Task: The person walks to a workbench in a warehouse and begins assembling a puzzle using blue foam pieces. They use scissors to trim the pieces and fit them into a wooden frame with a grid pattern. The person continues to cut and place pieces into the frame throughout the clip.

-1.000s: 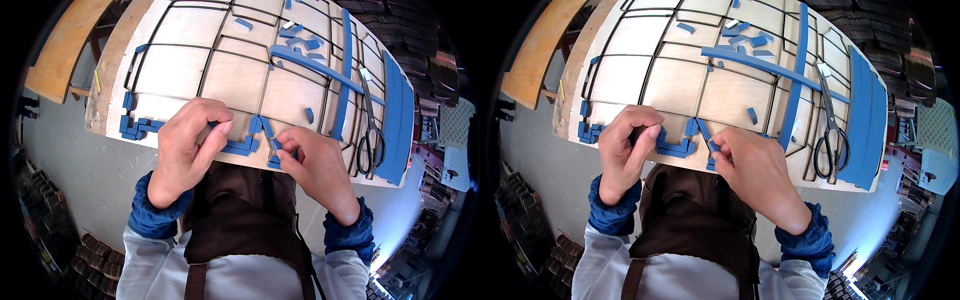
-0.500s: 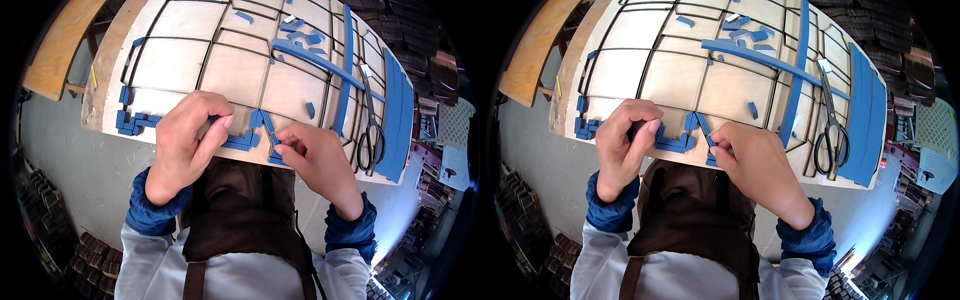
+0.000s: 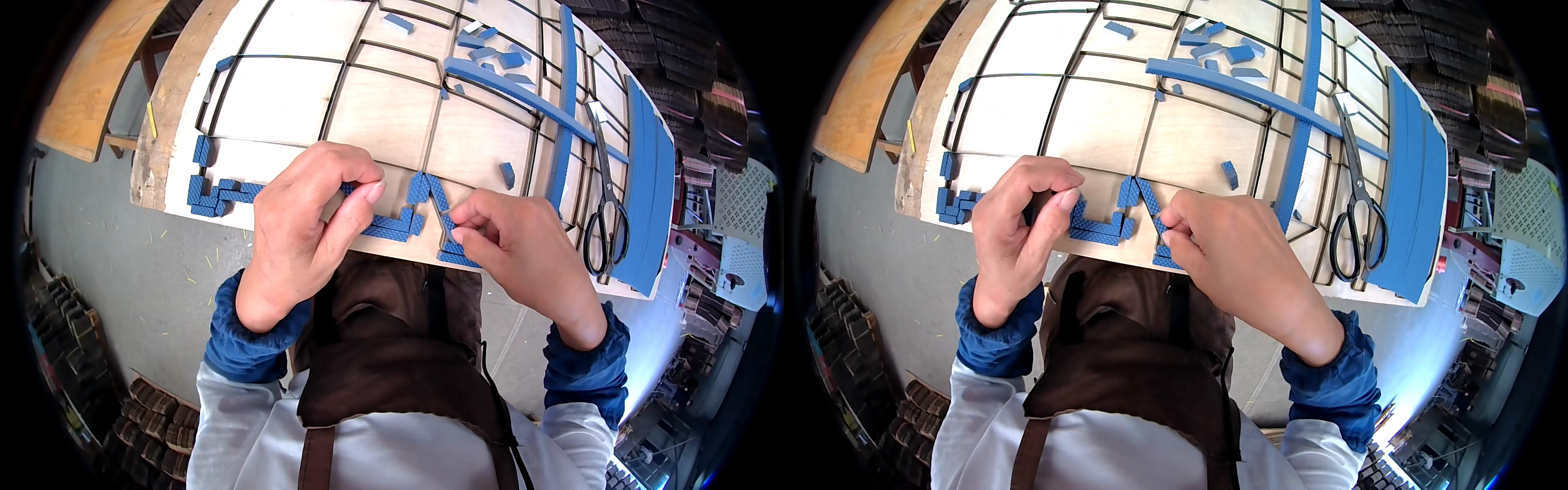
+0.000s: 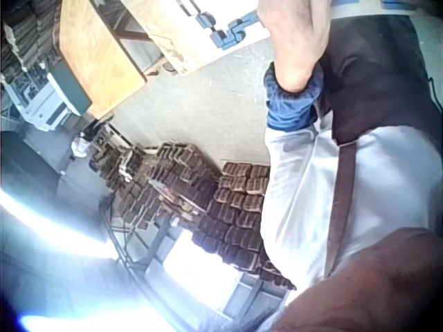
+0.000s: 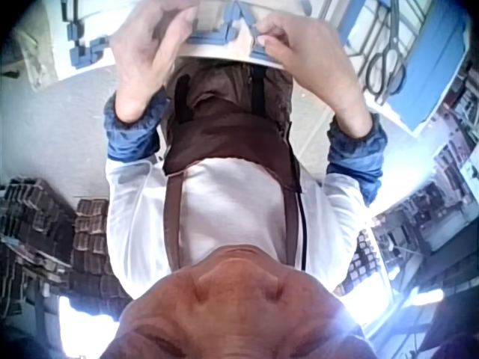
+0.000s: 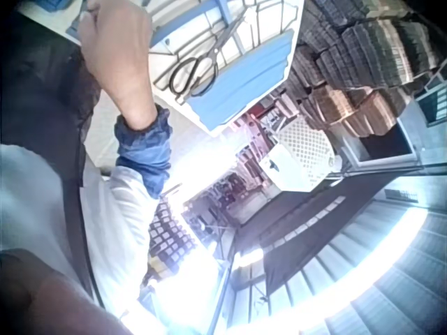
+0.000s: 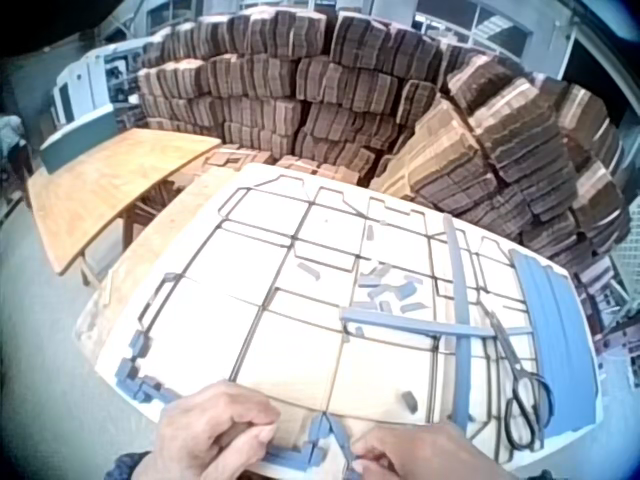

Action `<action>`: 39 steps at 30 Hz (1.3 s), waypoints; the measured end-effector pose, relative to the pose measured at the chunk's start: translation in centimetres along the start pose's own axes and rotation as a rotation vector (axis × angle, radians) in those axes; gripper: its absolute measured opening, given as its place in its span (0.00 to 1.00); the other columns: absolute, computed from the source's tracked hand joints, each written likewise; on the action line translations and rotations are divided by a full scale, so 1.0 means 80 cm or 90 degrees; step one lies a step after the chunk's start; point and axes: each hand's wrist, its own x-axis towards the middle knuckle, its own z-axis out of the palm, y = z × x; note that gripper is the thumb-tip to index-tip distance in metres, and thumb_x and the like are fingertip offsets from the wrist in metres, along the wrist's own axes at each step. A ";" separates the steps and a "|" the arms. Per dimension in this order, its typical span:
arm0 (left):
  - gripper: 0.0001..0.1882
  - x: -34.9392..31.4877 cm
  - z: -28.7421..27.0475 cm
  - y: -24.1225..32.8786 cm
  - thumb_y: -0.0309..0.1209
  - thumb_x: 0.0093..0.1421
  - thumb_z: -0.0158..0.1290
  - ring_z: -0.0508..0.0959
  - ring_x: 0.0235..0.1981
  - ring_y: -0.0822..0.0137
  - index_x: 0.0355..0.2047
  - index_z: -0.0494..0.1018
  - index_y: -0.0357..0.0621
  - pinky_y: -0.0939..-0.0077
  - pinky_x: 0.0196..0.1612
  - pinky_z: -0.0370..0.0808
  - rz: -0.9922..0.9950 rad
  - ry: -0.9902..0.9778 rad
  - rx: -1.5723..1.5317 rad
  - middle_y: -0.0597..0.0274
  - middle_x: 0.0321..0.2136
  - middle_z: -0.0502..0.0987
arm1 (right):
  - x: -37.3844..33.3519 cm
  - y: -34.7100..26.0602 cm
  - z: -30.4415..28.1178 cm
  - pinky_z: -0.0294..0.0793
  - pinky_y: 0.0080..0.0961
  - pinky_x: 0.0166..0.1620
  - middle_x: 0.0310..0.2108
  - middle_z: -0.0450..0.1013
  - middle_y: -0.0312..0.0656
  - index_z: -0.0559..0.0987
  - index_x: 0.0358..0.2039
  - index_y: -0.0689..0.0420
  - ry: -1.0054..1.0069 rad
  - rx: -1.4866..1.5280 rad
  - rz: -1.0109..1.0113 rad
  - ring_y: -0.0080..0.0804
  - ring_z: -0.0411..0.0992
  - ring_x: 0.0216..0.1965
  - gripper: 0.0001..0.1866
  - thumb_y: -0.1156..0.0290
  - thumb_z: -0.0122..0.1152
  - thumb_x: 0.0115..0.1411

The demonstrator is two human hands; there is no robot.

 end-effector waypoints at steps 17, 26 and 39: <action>0.05 0.002 0.004 0.010 0.19 0.60 0.59 0.80 0.32 0.63 0.37 0.76 0.37 0.75 0.36 0.76 -0.086 0.008 0.001 0.55 0.33 0.79 | 0.006 -0.003 0.001 0.76 0.29 0.33 0.27 0.80 0.46 0.79 0.37 0.63 -0.009 0.005 0.011 0.38 0.80 0.28 0.09 0.74 0.67 0.57; 0.06 0.010 -0.001 0.027 0.20 0.61 0.59 0.80 0.32 0.59 0.38 0.75 0.36 0.73 0.37 0.76 -0.085 -0.047 0.039 0.54 0.35 0.79 | -0.010 0.014 -0.011 0.75 0.29 0.32 0.28 0.80 0.45 0.80 0.38 0.62 0.113 0.041 -0.023 0.35 0.77 0.25 0.10 0.75 0.66 0.56; 0.04 0.015 0.026 0.026 0.19 0.63 0.56 0.78 0.30 0.68 0.38 0.74 0.36 0.77 0.36 0.75 -0.062 -0.058 0.032 0.56 0.36 0.79 | -0.034 0.099 -0.079 0.75 0.39 0.35 0.30 0.76 0.42 0.80 0.33 0.56 0.403 -0.164 0.042 0.46 0.77 0.31 0.05 0.69 0.65 0.60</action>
